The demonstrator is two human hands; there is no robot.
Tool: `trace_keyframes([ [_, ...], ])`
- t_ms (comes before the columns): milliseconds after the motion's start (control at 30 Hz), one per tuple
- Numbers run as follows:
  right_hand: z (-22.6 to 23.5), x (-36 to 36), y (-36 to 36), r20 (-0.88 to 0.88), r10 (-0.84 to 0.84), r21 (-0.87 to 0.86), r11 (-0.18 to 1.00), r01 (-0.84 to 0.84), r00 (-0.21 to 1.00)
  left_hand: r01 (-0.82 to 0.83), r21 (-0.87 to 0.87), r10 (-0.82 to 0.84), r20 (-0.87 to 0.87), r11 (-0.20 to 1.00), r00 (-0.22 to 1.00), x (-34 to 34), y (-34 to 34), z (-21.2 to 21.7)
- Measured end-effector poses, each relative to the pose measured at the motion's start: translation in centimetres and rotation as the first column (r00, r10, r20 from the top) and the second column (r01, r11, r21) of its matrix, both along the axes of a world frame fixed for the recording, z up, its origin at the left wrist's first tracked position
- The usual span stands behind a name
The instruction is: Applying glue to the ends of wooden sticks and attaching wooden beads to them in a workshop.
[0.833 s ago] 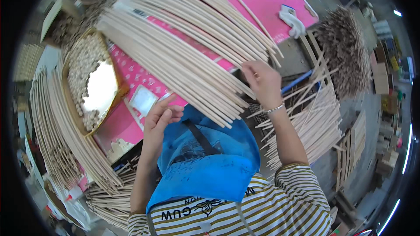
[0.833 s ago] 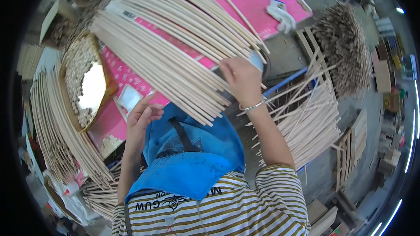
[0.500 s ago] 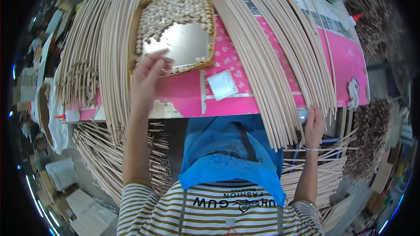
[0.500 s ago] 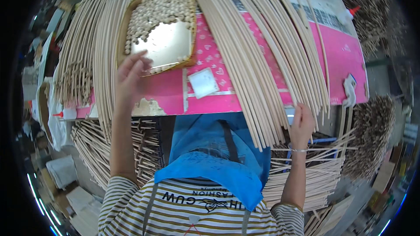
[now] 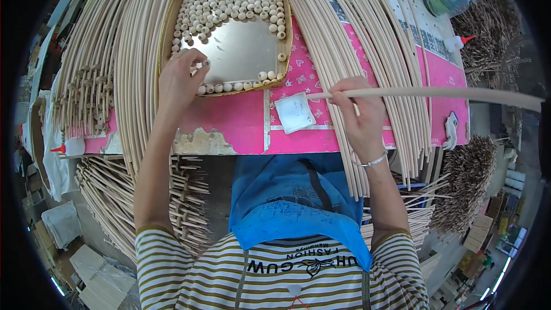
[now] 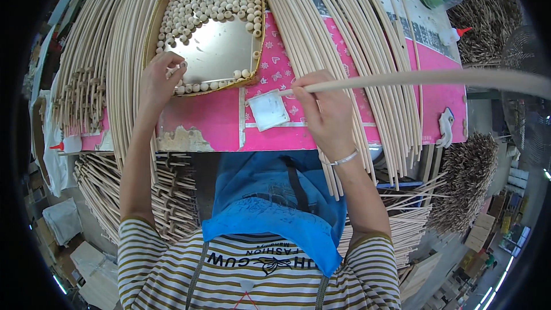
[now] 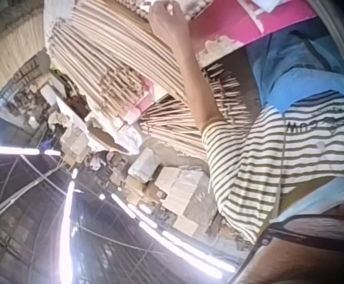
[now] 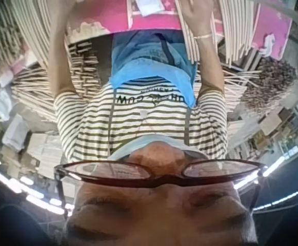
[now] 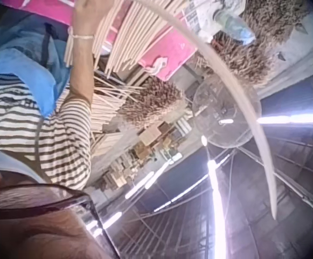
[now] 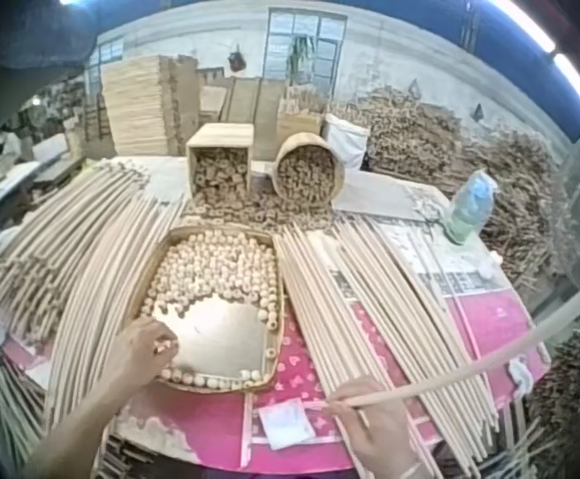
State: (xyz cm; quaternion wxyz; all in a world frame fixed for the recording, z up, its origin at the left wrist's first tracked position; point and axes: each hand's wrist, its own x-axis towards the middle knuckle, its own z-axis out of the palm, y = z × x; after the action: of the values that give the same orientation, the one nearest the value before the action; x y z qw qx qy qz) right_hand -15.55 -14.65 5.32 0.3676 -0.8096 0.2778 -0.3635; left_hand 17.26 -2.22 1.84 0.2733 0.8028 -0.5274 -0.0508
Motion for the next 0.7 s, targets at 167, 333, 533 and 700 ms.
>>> trace_keyframes([
  [167, -0.8, 1.7, 0.2, -0.139, 0.050, -0.108, 0.992, -0.065, 0.989, 0.161, -0.221, -0.273, -0.815, 0.962, 0.511, -9.9, 2.8, 1.1],
  [333, -1.3, 2.5, 0.7, -0.187, 0.046, -0.127, 0.989, -0.071, 0.981, 0.095, -0.132, -0.160, -0.893, 0.987, 0.421, -15.1, 3.4, -3.1],
  [533, -1.7, 2.0, 0.4, -0.158, 0.085, -0.062, 0.993, -0.096, 0.984, -0.022, -0.140, -0.117, -0.898, 0.990, 0.424, -16.1, 2.3, -4.2],
  [700, -1.1, 0.4, 0.2, 0.000, 0.045, 0.123, 0.991, -0.045, 0.999, -0.115, -0.160, -0.123, -0.954, 0.980, 0.273, -16.4, 2.1, -4.6],
])
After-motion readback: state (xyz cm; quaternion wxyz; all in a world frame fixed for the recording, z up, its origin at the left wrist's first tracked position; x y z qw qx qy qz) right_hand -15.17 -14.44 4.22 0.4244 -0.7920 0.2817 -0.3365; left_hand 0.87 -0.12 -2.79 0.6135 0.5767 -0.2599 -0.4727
